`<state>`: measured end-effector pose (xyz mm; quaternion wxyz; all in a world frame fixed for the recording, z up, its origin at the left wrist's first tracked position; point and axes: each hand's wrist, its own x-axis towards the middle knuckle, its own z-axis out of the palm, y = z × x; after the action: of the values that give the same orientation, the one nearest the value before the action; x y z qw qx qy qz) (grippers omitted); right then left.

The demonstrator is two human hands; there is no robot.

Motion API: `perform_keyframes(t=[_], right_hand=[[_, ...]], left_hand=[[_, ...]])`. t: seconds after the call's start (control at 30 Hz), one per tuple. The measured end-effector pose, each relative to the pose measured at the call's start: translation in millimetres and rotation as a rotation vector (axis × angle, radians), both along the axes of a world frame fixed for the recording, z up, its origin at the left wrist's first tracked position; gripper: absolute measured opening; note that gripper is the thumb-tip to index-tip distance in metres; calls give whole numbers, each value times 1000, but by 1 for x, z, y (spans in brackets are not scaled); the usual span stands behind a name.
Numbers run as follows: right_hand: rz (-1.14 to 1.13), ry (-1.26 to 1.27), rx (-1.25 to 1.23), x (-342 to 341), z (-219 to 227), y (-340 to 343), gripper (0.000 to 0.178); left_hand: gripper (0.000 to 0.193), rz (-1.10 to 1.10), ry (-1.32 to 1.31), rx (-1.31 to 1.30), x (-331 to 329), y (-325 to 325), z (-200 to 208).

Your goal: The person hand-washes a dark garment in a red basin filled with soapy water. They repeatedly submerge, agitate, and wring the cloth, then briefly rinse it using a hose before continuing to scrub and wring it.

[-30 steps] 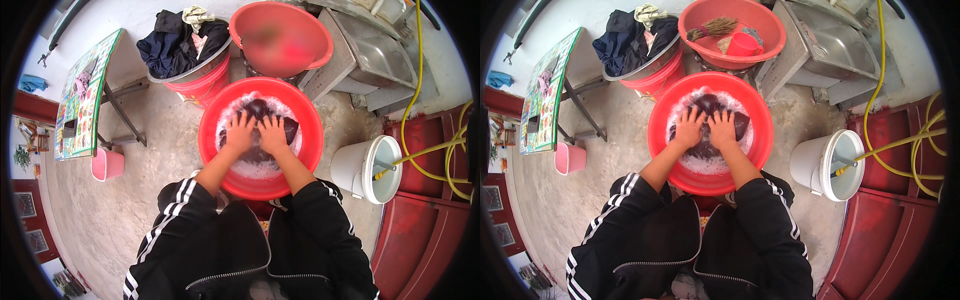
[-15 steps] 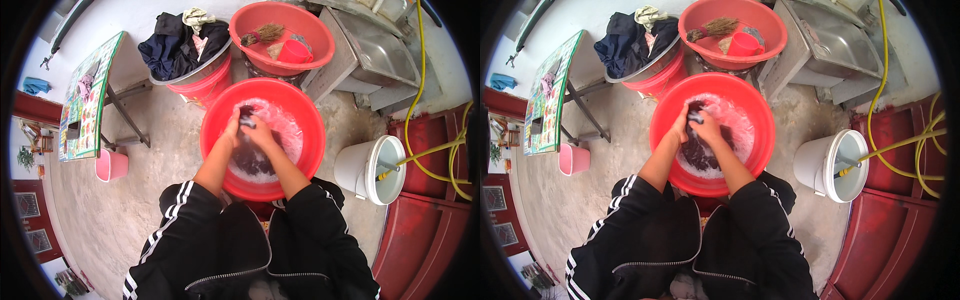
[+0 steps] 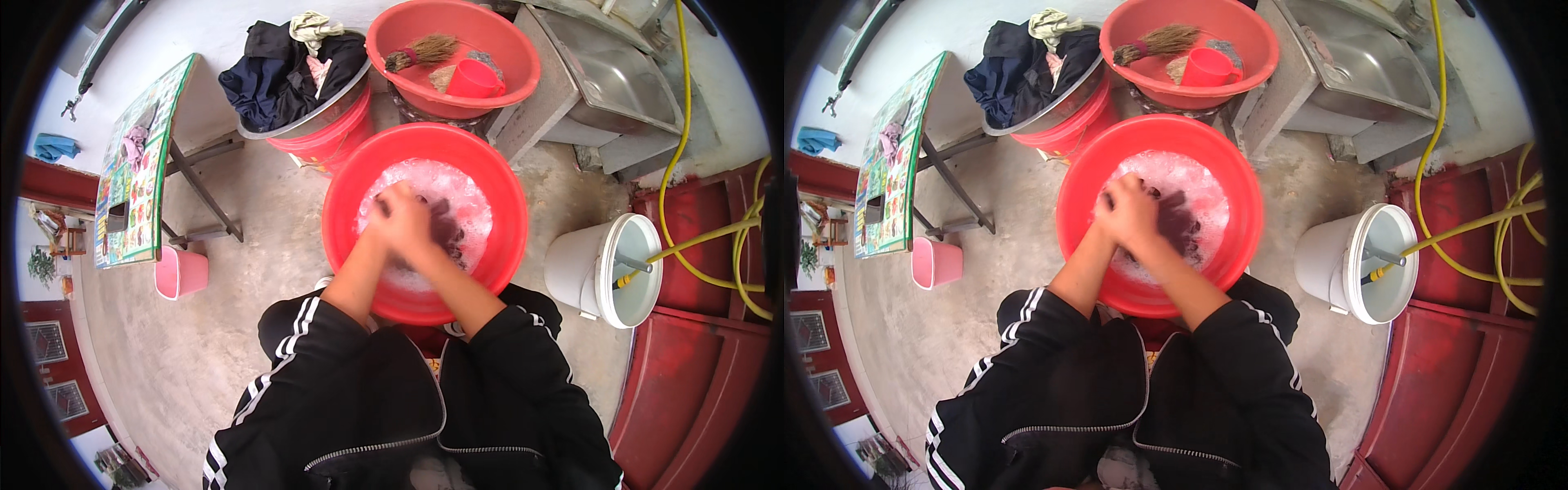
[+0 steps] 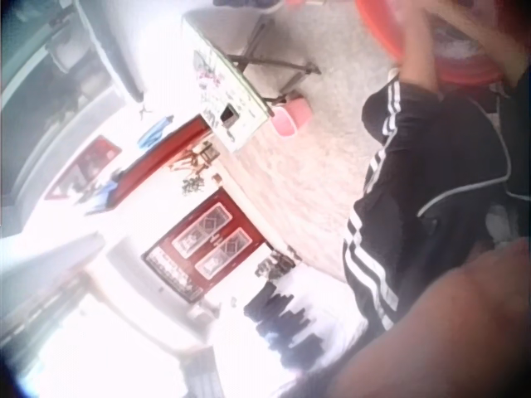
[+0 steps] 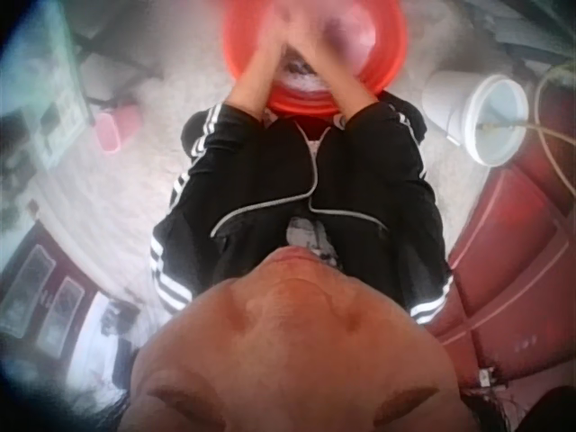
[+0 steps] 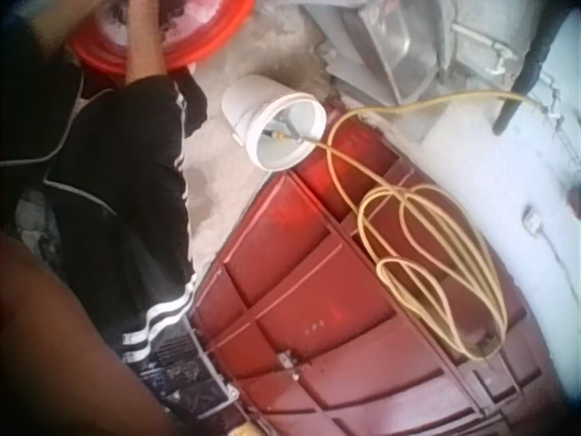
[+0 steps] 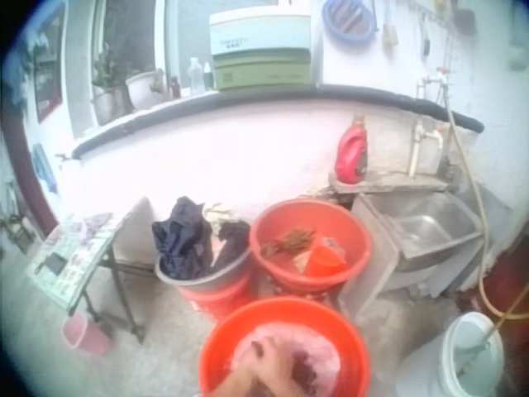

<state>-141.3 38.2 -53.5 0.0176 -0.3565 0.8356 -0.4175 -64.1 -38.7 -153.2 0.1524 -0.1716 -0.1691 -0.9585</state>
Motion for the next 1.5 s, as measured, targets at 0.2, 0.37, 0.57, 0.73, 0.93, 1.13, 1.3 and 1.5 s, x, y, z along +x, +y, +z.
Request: perform_keyframes(t=[0.2, 0.37, 0.57, 0.73, 0.93, 1.13, 1.3, 1.5], right_hand=[[82, -100, 1, -13, 9, 4, 23], [22, 97, 276, -53, 9, 23, 40], [266, 319, 626, -15, -40, 31, 61], [329, 347, 750, -17, -63, 38, 56], [360, -92, 707, -51, -13, 21, 50], [-75, -150, 466, -32, -41, 28, 83], [166, -582, -8, 29, 6, 12, 48], [242, -22, 56, 48, 34, 16, 34]], left_hand=[[32, 210, -1261, 215, -7, 25, 139], [28, 370, -1157, -544, 13, -31, 110], [71, 599, -1002, -2346, 2, 7, 58], [68, 145, -1078, -2554, 3, 14, 32], [63, 2, -1088, -1813, 1, -35, 51], [69, 762, -1472, -1146, 5, -9, 10], [60, 36, -1161, 50, -3, -19, 31], [47, 237, -186, -5, 9, 19, 9]])
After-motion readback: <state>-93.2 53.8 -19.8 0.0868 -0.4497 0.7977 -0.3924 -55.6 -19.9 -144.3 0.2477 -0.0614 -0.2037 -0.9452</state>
